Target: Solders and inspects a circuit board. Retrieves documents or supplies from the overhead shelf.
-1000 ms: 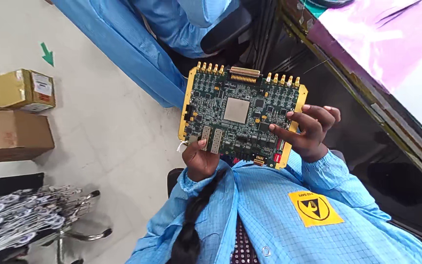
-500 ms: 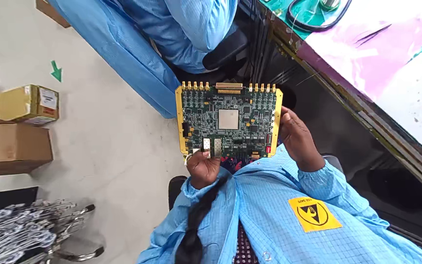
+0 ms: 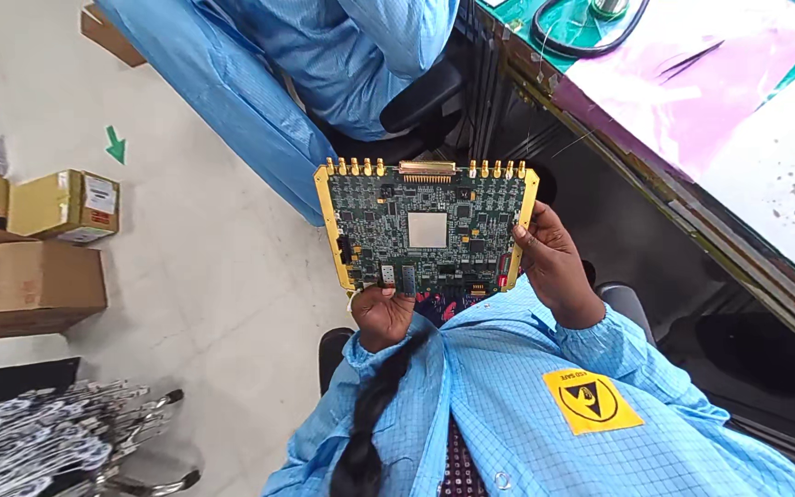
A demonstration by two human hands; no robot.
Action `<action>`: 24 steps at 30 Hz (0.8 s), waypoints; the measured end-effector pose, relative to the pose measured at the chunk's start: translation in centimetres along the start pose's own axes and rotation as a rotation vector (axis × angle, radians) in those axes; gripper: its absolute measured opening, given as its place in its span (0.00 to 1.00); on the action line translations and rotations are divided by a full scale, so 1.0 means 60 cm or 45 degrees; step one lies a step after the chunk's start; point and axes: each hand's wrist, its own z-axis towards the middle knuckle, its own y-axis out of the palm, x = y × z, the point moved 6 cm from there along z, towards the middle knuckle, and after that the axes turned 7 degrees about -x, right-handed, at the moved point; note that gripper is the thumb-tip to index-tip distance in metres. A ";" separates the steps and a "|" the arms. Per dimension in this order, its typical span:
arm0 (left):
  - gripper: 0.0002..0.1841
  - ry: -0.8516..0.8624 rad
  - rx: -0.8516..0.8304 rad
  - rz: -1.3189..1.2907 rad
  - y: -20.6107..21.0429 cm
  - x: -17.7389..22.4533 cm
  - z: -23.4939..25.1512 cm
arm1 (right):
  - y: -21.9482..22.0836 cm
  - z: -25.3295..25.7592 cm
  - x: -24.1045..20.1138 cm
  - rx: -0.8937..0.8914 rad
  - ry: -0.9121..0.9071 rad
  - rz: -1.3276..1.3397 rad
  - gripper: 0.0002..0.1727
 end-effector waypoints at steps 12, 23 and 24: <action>0.11 -0.044 -0.036 -0.025 0.002 -0.007 -0.005 | 0.001 -0.019 -0.008 0.003 -0.036 -0.045 0.19; 0.11 -0.071 -0.078 -0.076 -0.003 -0.007 -0.003 | 0.008 -0.025 -0.017 -0.075 -0.093 -0.046 0.18; 0.11 -0.070 -0.082 -0.079 -0.004 -0.007 -0.003 | 0.008 -0.025 -0.016 -0.069 -0.091 -0.043 0.18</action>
